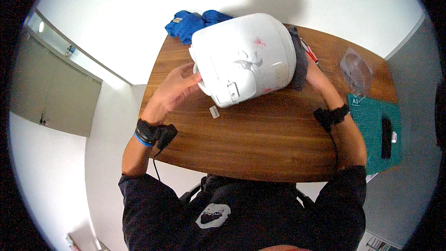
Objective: The person assembles a white humidifier by connecting internal wires, securing the base, and wiping the exterior with a cloth. They handle the humidifier body, base, wires, and a cleaning cloth.
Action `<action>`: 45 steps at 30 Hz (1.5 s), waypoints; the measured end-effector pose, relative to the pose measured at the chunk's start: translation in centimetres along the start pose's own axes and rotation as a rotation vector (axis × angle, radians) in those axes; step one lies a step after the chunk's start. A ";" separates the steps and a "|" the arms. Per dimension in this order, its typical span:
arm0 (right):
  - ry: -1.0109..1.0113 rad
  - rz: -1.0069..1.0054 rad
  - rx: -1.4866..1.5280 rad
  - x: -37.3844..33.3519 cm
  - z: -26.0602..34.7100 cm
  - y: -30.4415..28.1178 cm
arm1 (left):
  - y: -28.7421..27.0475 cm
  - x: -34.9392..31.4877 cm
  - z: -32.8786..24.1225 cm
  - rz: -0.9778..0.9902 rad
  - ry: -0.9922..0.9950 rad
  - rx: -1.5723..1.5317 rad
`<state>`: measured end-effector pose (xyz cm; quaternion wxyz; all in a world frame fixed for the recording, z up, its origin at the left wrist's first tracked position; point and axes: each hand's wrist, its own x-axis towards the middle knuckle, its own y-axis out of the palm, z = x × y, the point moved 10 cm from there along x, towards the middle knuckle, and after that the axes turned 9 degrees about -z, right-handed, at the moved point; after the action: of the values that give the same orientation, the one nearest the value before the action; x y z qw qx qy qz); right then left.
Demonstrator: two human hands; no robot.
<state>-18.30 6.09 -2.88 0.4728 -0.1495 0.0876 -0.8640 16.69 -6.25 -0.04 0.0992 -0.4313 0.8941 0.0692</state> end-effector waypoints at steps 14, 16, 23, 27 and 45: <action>-0.964 -0.165 -0.333 -6.1 19.1 1.7 | 4.4 -2.3 -7.8 -0.169 0.558 0.209; -0.962 -0.172 -0.278 -5.7 18.4 1.6 | 4.9 -2.0 -8.7 -0.163 0.630 0.204; -1.132 -0.056 -0.355 -9.4 22.2 4.4 | 6.9 -3.2 -11.0 -0.207 0.930 0.373; -0.977 -0.143 -0.506 -8.1 23.4 3.6 | 8.7 -3.5 -11.1 -0.160 0.973 0.439; -0.855 -0.175 -0.546 -5.3 24.3 -1.4 | 16.0 -7.6 -12.5 0.099 1.503 1.158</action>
<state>-8.46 11.09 19.47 0.3359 -0.6141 0.0960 -0.7077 7.28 6.75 14.45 -0.3066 -0.2083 0.6364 -0.6764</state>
